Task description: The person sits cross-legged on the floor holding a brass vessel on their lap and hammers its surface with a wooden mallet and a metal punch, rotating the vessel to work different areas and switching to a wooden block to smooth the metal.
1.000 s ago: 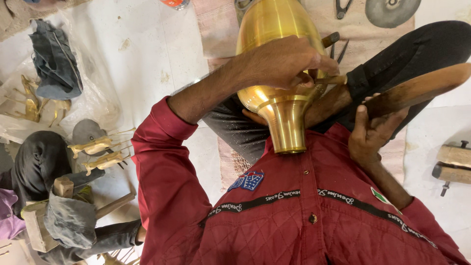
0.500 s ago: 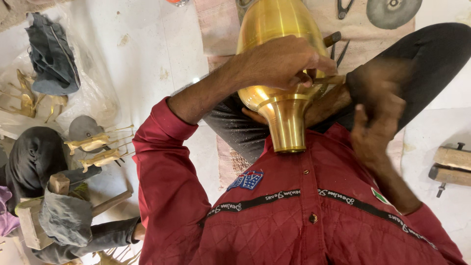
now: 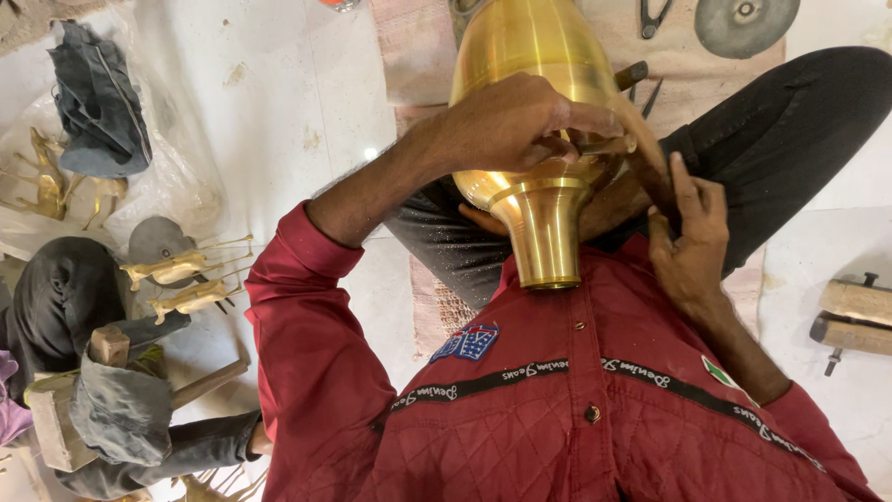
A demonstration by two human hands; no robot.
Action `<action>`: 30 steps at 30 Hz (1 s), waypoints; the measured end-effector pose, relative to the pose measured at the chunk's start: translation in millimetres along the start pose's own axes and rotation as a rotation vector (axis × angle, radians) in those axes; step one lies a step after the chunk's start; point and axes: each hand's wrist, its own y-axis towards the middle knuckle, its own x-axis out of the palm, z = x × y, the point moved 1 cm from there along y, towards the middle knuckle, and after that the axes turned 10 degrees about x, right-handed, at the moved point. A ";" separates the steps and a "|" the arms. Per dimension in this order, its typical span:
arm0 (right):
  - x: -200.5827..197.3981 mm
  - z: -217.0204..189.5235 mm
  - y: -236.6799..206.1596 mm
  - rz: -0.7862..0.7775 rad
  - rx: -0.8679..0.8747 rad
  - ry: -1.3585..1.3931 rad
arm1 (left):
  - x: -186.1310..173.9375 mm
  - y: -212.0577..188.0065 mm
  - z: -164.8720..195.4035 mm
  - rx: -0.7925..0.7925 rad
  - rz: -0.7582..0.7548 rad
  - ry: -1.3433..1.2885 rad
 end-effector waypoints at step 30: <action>-78.0 -50.4 60.6 0.080 -0.233 0.197 | 29.6 -32.1 16.7 -0.130 0.428 -0.003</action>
